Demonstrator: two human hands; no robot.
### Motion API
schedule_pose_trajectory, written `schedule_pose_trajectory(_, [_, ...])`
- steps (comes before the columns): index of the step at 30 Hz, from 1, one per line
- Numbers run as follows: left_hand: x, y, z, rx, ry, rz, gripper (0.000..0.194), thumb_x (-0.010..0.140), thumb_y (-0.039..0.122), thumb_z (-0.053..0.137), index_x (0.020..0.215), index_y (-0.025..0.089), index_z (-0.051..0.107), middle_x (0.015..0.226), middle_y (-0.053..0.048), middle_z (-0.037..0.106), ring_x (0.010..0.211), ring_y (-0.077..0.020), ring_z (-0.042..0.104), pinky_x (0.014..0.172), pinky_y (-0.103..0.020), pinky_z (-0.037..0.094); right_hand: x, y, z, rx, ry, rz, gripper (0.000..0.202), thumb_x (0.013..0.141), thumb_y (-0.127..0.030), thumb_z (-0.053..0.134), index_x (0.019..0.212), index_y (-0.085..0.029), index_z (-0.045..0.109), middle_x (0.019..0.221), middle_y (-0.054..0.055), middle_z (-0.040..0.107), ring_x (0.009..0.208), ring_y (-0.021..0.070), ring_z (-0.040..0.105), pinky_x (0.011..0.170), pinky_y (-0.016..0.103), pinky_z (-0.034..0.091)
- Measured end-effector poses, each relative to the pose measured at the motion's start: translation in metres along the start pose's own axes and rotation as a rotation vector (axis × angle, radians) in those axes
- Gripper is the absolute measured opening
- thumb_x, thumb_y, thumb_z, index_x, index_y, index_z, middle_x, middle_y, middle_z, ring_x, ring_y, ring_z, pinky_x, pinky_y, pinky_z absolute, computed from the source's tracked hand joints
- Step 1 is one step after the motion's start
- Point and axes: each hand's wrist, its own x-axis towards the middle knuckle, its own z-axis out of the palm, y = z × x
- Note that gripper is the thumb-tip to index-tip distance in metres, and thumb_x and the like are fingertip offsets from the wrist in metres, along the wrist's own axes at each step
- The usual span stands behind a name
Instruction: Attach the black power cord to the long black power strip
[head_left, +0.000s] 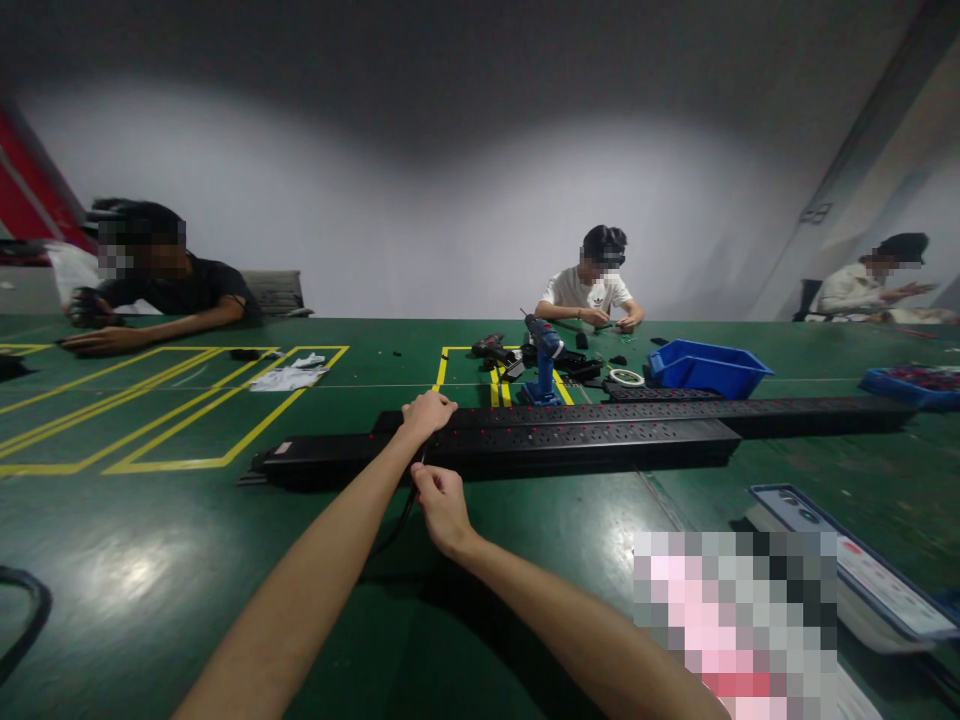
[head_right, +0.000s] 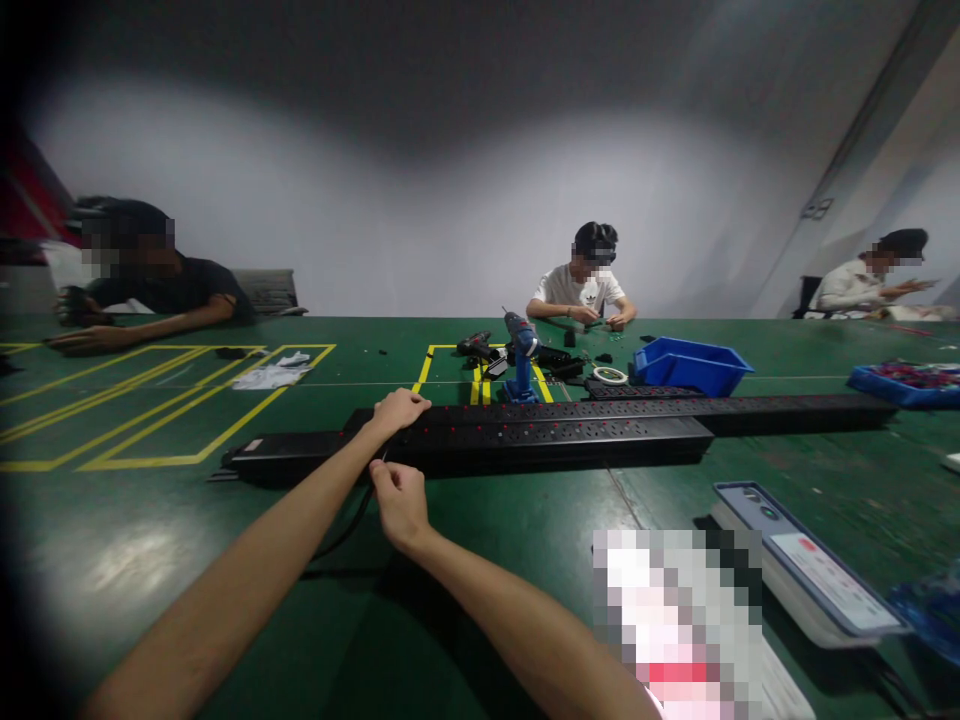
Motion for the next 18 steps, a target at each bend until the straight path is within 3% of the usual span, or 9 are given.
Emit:
schedule_pose_trajectory(8, [-0.0012,-0.0045,0.0027,-0.006,0.027,-0.013,0.049,0.087,0.059,0.039,0.101,0.027,0.074,0.109,-0.01,0.071,0.106,-0.0315,0.062,0.09,-0.043,0.045,-0.0018,0.0025,0.0013,-0.011,0.008,-0.012,0.045,0.087,-0.051,0.046,0.056,-0.019,0.039,0.053,-0.004,0.034,0.054,0.0093,0.032,0.051,0.023,0.021])
schedule_pose_trajectory(13, [-0.0023,-0.0033,0.0017,0.039,0.039,-0.025,0.05,0.088,0.059,0.037,0.099,0.028,0.074,0.108,-0.011,0.071,0.107,-0.0355,0.061,0.092,-0.052,0.04,-0.0015,0.0031,0.0029,-0.017,0.013,-0.003,0.044,0.087,-0.049,0.046,0.055,-0.019,0.039,0.053,-0.004,0.036,0.054,0.0092,0.034,0.051,0.023,0.022])
schedule_pose_trajectory(18, [-0.0038,-0.0006,-0.0002,0.058,0.04,-0.011,0.051,0.088,0.059,0.035,0.098,0.026,0.074,0.107,-0.013,0.071,0.105,-0.0354,0.061,0.093,-0.054,0.039,-0.0005,0.0065,0.0034,0.004,0.008,0.003,0.042,0.087,-0.044,0.047,0.054,-0.018,0.043,0.052,-0.004,0.038,0.052,0.0088,0.035,0.05,0.023,0.023])
